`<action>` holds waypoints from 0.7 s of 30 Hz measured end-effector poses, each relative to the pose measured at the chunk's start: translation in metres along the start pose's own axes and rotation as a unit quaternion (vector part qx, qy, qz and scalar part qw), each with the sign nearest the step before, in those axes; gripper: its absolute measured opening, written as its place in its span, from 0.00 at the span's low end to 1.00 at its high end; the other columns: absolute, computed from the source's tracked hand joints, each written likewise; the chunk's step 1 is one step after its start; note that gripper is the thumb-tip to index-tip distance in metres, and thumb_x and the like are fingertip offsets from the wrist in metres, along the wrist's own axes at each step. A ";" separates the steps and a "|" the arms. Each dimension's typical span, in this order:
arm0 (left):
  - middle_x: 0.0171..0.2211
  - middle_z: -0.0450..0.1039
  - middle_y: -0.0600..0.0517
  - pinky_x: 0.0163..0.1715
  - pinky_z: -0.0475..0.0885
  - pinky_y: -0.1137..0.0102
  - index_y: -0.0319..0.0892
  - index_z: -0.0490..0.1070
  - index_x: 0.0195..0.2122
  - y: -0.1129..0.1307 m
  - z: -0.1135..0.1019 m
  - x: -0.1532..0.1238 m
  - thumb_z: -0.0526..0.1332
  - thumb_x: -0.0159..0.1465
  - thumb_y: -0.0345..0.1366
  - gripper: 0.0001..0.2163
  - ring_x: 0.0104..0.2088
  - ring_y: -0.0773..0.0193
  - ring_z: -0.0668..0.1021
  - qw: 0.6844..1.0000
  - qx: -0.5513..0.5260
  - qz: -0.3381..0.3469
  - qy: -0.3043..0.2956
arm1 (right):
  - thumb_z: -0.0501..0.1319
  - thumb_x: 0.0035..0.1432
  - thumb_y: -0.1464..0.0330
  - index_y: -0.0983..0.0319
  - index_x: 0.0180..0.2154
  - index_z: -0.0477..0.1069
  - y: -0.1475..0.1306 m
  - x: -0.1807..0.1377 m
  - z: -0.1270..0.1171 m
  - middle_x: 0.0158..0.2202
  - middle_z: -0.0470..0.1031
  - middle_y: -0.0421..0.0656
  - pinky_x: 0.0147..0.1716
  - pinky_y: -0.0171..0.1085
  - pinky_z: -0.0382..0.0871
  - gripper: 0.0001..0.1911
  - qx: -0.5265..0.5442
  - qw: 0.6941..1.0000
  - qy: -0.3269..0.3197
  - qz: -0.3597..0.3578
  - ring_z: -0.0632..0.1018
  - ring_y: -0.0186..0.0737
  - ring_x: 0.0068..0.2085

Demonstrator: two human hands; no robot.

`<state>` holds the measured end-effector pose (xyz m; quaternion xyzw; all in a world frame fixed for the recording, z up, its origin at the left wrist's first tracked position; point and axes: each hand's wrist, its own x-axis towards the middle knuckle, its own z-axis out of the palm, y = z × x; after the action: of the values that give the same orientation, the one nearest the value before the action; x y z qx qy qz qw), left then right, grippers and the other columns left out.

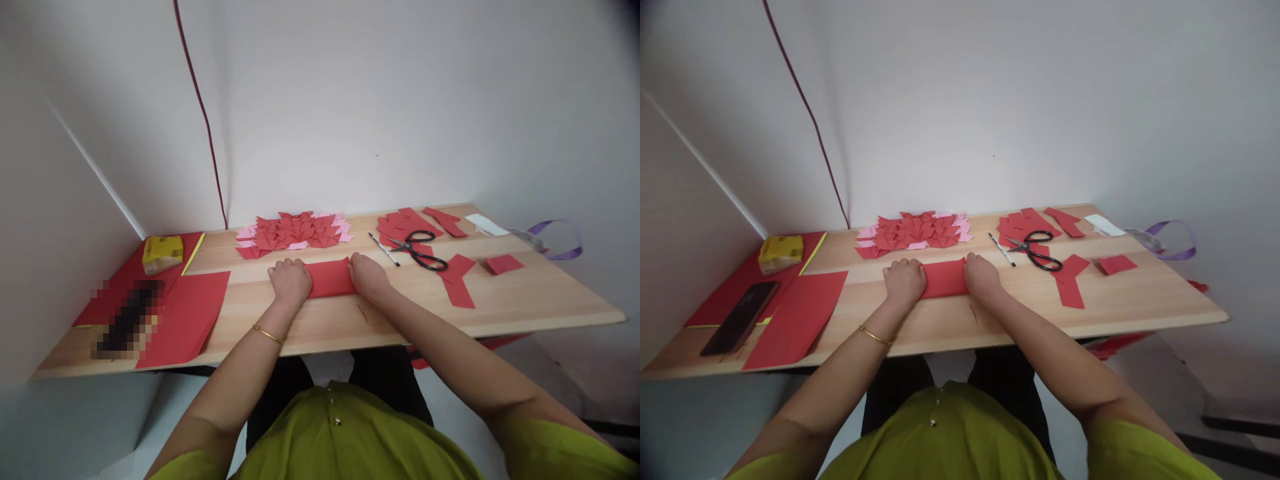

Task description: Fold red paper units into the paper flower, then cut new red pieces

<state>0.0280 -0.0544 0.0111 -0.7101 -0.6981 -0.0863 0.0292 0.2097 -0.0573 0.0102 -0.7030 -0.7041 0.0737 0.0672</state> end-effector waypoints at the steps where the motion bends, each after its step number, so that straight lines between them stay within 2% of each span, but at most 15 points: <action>1: 0.43 0.71 0.36 0.42 0.59 0.55 0.35 0.72 0.43 0.000 0.000 0.000 0.47 0.64 0.40 0.18 0.46 0.47 0.69 1.000 0.006 -0.004 0.003 | 0.47 0.64 0.70 0.66 0.43 0.64 -0.001 0.000 0.001 0.42 0.74 0.54 0.34 0.36 0.62 0.11 -0.002 1.000 -0.001 0.004 0.76 0.46 0.42; 6: 0.45 0.67 0.36 0.41 0.61 0.56 0.37 0.67 0.47 0.001 0.000 -0.002 0.49 0.64 0.39 0.16 0.46 0.47 0.68 0.999 0.027 -0.012 0.044 | 0.44 0.64 0.71 0.65 0.54 0.58 -0.004 -0.001 0.004 0.44 0.71 0.55 0.33 0.38 0.63 0.17 -0.011 1.000 0.003 0.024 0.76 0.46 0.40; 9: 0.44 0.67 0.38 0.40 0.60 0.57 0.39 0.67 0.47 0.003 0.000 -0.001 0.47 0.65 0.34 0.14 0.46 0.48 0.67 0.997 0.036 0.059 0.046 | 0.43 0.64 0.72 0.59 0.59 0.53 -0.002 -0.003 0.003 0.48 0.67 0.54 0.32 0.38 0.63 0.22 -0.020 1.000 0.017 -0.013 0.75 0.45 0.37; 11: 0.44 0.68 0.40 0.41 0.60 0.58 0.40 0.68 0.46 0.004 -0.001 0.002 0.46 0.65 0.30 0.14 0.46 0.50 0.67 0.991 0.040 0.126 0.021 | 0.43 0.64 0.71 0.55 0.57 0.58 0.000 -0.005 0.002 0.49 0.65 0.52 0.32 0.37 0.62 0.21 -0.026 0.998 0.024 -0.048 0.74 0.43 0.38; 13: 0.44 0.68 0.41 0.41 0.60 0.59 0.41 0.69 0.45 0.003 -0.001 0.005 0.46 0.65 0.29 0.14 0.46 0.52 0.67 0.984 0.043 0.171 -0.002 | 0.44 0.64 0.71 0.56 0.51 0.64 0.002 -0.007 0.001 0.49 0.65 0.50 0.33 0.37 0.62 0.18 -0.035 0.996 0.026 -0.079 0.72 0.44 0.41; 18: 0.43 0.68 0.41 0.42 0.60 0.60 0.41 0.69 0.45 -0.005 -0.001 0.008 0.47 0.65 0.29 0.13 0.46 0.54 0.68 0.977 0.041 0.211 -0.012 | 0.44 0.64 0.73 0.61 0.45 0.68 0.000 -0.007 -0.001 0.49 0.67 0.51 0.36 0.38 0.63 0.16 -0.085 0.987 0.024 -0.134 0.68 0.46 0.46; 21: 0.43 0.68 0.42 0.44 0.59 0.61 0.41 0.70 0.44 -0.015 -0.004 0.007 0.49 0.66 0.35 0.12 0.47 0.54 0.68 0.966 0.027 0.257 -0.026 | 0.44 0.66 0.65 0.62 0.45 0.68 0.000 -0.007 -0.001 0.49 0.68 0.52 0.37 0.40 0.63 0.16 -0.094 0.985 0.026 -0.139 0.67 0.49 0.47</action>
<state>0.0131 -0.0481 0.0154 -0.8667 -0.4947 -0.0384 0.0513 0.2094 -0.0648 0.0110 -0.6033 -0.7967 -0.0211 0.0283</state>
